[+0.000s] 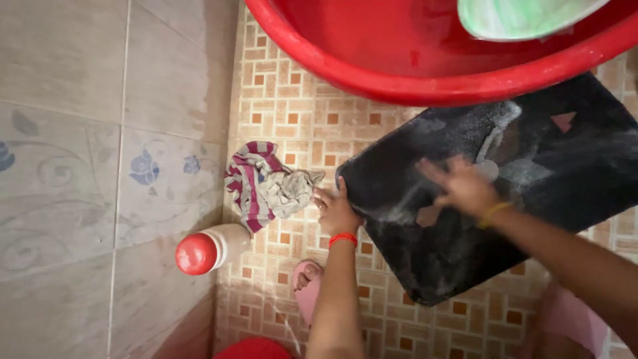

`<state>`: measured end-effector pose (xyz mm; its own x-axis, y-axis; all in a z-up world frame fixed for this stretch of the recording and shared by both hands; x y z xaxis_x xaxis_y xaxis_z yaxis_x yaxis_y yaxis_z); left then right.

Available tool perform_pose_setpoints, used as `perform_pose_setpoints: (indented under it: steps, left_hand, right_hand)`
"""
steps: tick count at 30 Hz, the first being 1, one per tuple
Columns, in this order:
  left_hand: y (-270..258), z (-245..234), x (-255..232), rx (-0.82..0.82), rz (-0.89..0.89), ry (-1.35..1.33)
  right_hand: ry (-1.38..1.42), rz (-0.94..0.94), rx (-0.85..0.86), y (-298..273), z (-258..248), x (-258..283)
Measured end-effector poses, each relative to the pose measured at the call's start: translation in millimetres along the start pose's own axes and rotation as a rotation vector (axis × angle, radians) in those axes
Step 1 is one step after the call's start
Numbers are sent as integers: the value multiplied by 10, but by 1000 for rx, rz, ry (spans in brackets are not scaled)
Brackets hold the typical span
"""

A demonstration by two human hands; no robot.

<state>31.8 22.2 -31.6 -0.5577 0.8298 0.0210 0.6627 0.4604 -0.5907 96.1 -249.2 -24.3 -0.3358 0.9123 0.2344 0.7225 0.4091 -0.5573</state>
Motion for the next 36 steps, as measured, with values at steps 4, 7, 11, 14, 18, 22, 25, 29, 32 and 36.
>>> perform_pose_setpoints:
  steps: [4, 7, 11, 14, 18, 22, 25, 29, 32, 36]
  left_hand:
    - [113, 236, -92, 71, -55, 84]
    - [275, 405, -194, -417, 145, 191]
    - [211, 253, -313, -169, 240, 221]
    - [465, 498, -245, -217, 251, 181]
    - [303, 383, -248, -189, 243, 215]
    - [285, 318, -231, -178, 247, 210]
    - [239, 255, -213, -79, 249, 228]
    - [199, 163, -203, -143, 299, 122]
    - [165, 137, -199, -79, 284, 125]
    - [341, 375, -147, -172, 276, 113]
  right_hand:
    - [44, 333, -359, 161, 26, -1207]
    - [252, 536, -510, 117, -23, -1240]
    - [76, 187, -414, 71, 72, -28]
    - [62, -105, -307, 120, 316, 455]
    - [-44, -189, -216, 184, 84, 156]
    - [37, 359, -307, 436, -50, -1513]
    - [383, 782, -465, 267, 25, -2399]
    - [252, 680, -506, 388, -63, -1831]
    - [-3, 358, -375, 578, -99, -677]
    - [47, -190, -255, 535, 233, 945]
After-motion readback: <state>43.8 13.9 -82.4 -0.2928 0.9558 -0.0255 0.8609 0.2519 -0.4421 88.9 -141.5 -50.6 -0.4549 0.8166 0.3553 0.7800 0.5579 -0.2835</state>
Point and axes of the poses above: each hand's wrist, its own y-axis towards the middle knuckle, its own z-axis out of the palm, x = y × z, the point moved 5 cm from there along y, towards the middle knuckle, and after that the axes turned 3 degrees about -x, right-handed, at the moved point
